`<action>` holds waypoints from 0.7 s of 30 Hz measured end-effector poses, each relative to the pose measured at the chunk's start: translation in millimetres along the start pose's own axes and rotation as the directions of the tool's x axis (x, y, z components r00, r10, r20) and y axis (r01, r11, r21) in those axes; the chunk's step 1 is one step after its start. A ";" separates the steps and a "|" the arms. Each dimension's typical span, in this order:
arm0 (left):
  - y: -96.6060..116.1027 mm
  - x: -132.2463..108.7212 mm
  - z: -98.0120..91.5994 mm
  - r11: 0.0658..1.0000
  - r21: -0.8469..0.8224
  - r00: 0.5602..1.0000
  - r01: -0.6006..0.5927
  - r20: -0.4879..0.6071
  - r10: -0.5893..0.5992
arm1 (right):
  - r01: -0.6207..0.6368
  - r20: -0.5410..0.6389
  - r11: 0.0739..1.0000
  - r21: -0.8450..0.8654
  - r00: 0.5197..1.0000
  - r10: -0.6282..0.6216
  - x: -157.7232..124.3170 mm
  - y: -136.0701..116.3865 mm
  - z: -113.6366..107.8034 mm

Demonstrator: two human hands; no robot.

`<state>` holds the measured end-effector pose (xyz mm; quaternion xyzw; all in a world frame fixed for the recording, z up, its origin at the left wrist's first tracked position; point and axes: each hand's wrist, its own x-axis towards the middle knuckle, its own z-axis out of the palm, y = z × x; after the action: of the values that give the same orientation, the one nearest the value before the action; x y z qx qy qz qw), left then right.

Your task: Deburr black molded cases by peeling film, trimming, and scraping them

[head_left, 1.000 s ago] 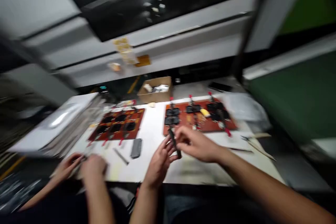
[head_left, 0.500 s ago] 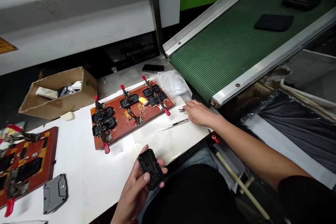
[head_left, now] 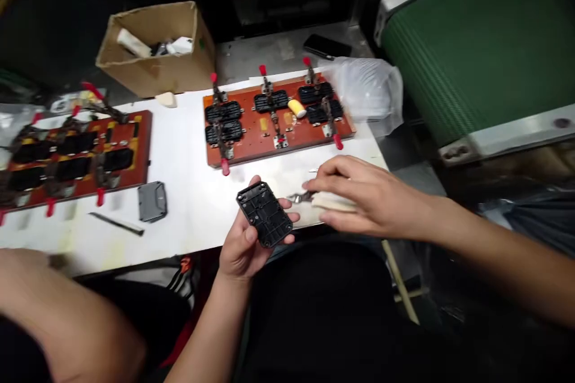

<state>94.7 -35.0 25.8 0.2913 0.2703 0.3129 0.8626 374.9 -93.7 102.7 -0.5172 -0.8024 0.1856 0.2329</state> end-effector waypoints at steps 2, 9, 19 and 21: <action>2.1 -3.8 -3.9 0.998 -0.003 0.998 -0.069 -0.004 0.069 | 0.118 0.028 0.992 -0.051 0.993 -0.116 21.7 -21.9 1.2; 5.0 -21.8 -14.3 0.980 0.071 0.972 -0.184 -0.133 0.192 | 0.252 0.037 0.965 -0.076 0.968 -0.249 72.7 -62.9 12.3; 6.2 -18.3 -8.5 0.957 0.236 0.917 -0.169 -0.318 0.241 | 0.233 -0.022 0.972 -0.038 0.972 -0.234 77.4 -71.5 19.3; 3.5 -12.6 -6.7 0.956 0.280 0.916 -0.089 -0.353 0.189 | 0.226 -0.020 0.972 -0.060 0.974 -0.228 76.0 -70.0 19.6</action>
<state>80.7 -39.3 27.2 0.3544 0.4476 0.3860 0.7246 284.6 -52.9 138.1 -0.4310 -0.8581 0.1280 0.2482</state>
